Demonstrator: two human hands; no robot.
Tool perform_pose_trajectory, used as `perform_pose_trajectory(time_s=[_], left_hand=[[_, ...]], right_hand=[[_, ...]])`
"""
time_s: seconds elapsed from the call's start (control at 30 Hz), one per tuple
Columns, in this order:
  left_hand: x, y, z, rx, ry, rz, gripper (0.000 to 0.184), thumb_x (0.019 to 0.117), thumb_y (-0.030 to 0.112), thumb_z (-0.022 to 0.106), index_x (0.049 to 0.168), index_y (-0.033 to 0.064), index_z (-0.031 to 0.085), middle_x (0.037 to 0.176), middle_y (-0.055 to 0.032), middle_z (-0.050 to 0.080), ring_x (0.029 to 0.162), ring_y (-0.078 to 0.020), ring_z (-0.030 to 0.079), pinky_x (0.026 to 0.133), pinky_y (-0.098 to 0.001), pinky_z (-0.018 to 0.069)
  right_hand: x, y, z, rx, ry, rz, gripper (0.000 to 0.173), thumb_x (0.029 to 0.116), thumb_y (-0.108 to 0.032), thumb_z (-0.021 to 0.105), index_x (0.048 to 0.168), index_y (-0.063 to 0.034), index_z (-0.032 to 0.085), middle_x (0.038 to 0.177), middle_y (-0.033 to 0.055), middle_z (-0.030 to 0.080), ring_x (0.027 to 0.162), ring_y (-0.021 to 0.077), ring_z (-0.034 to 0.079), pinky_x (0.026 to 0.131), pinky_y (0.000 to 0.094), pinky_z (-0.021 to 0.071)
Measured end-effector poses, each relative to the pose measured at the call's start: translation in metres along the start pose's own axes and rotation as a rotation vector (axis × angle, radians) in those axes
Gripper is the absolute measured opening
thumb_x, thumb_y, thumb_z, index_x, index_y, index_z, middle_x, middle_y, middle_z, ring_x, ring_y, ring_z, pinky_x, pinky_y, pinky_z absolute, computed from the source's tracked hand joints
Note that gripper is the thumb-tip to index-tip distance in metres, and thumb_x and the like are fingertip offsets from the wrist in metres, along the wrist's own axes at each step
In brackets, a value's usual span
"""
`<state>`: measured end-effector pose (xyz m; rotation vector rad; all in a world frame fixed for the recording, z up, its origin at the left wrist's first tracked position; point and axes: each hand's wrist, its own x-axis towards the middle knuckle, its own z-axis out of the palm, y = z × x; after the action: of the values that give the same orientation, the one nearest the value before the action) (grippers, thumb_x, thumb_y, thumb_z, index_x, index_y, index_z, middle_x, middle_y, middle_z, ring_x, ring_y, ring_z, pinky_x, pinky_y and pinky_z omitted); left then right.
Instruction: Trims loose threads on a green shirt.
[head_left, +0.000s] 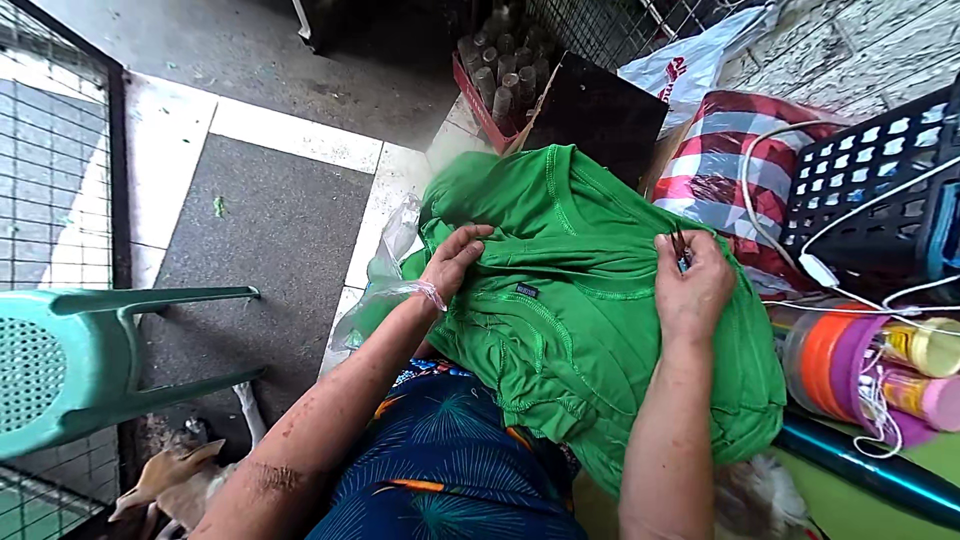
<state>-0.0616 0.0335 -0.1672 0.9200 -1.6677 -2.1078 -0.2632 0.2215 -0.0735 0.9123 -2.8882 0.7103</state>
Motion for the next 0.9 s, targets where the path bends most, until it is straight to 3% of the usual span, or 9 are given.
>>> perform_pose_trajectory(time_s=[0.27,0.37,0.47,0.57,0.63,0.7,0.77,0.83,0.9], left_hand=[[-0.003,0.0,0.001,-0.012,-0.025,0.033,0.026,0.1046,0.011,0.048,0.126,0.0009,0.058,0.096,0.0032,0.063,0.081,0.0025,0.057,0.076,-0.0171,0.047],[-0.006,-0.002,0.002,0.161,-0.08,0.091,0.033,0.0987,0.018,0.062,0.125,-0.0006,0.06,0.09,0.0012,0.064,0.079,-0.0013,0.059,0.078,-0.0231,0.0501],[-0.005,0.0,0.0,0.429,-0.105,0.182,0.026,0.0912,0.02,0.074,0.105,-0.0017,0.069,0.09,-0.0104,0.069,0.079,-0.0155,0.064,0.078,-0.0399,0.0531],[0.003,0.025,-0.011,0.684,-0.025,0.249,0.026,0.0926,0.017,0.071,0.105,-0.0051,0.069,0.089,-0.0194,0.069,0.079,-0.0311,0.067,0.076,-0.0539,0.0538],[0.01,0.055,-0.017,0.847,0.071,0.207,0.031,0.0957,0.018,0.065,0.11,-0.0085,0.065,0.096,-0.0272,0.068,0.091,-0.0441,0.067,0.082,-0.0645,0.051],[0.019,0.087,-0.016,0.975,0.106,0.154,0.036,0.1014,0.023,0.053,0.104,-0.0101,0.066,0.096,-0.0316,0.067,0.096,-0.0518,0.066,0.082,-0.0709,0.0467],[0.031,0.109,-0.008,0.959,0.066,0.176,0.042,0.1049,0.023,0.043,0.094,-0.0088,0.068,0.089,-0.0289,0.068,0.09,-0.0477,0.068,0.079,-0.069,0.0473],[0.046,0.122,0.007,0.86,0.061,0.278,0.041,0.1046,0.02,0.041,0.09,-0.006,0.069,0.087,-0.0222,0.069,0.087,-0.0355,0.068,0.08,-0.0579,0.0486],[0.064,0.114,0.021,0.816,0.073,0.404,0.035,0.1038,0.016,0.044,0.1,-0.005,0.072,0.102,-0.0224,0.07,0.101,-0.034,0.066,0.091,-0.0534,0.0462]], right_hand=[[-0.001,0.003,0.001,-0.047,0.018,-0.039,0.031,0.1073,-0.023,0.054,0.109,0.0065,0.064,0.092,0.0274,0.066,0.083,0.0438,0.066,0.073,0.0615,0.0482],[-0.002,0.003,0.002,-0.057,0.028,-0.045,0.03,0.1076,-0.022,0.053,0.11,0.0058,0.064,0.093,0.0269,0.067,0.083,0.0439,0.066,0.073,0.0614,0.0488],[-0.003,0.002,0.002,-0.078,0.029,-0.062,0.029,0.1075,-0.022,0.053,0.109,0.0043,0.064,0.092,0.0263,0.067,0.083,0.0446,0.067,0.071,0.0614,0.0494],[-0.009,0.0,-0.006,-0.044,-0.029,-0.135,0.027,0.1066,-0.02,0.056,0.109,0.005,0.064,0.092,0.0266,0.067,0.082,0.0426,0.068,0.071,0.0598,0.0508],[-0.016,-0.002,-0.018,0.089,-0.07,-0.218,0.025,0.1047,-0.018,0.06,0.106,0.0064,0.065,0.091,0.0222,0.066,0.079,0.0295,0.065,0.073,0.0452,0.0523],[-0.02,-0.004,-0.033,0.216,-0.05,-0.302,0.024,0.1034,-0.016,0.061,0.106,0.0072,0.066,0.091,0.016,0.066,0.08,0.0134,0.062,0.076,0.0271,0.0516],[-0.015,-0.005,-0.049,0.232,0.015,-0.35,0.025,0.1037,-0.016,0.061,0.108,0.0084,0.065,0.096,0.0164,0.068,0.086,0.0117,0.064,0.081,0.0252,0.0525],[-0.002,-0.003,-0.054,0.173,0.094,-0.32,0.028,0.1048,-0.02,0.06,0.109,0.0075,0.065,0.098,0.0193,0.068,0.088,0.0183,0.065,0.082,0.0315,0.0528],[0.018,0.008,-0.043,0.092,0.097,-0.214,0.035,0.1056,-0.025,0.058,0.112,0.0084,0.063,0.102,0.0243,0.067,0.092,0.0291,0.065,0.085,0.0424,0.0515]])
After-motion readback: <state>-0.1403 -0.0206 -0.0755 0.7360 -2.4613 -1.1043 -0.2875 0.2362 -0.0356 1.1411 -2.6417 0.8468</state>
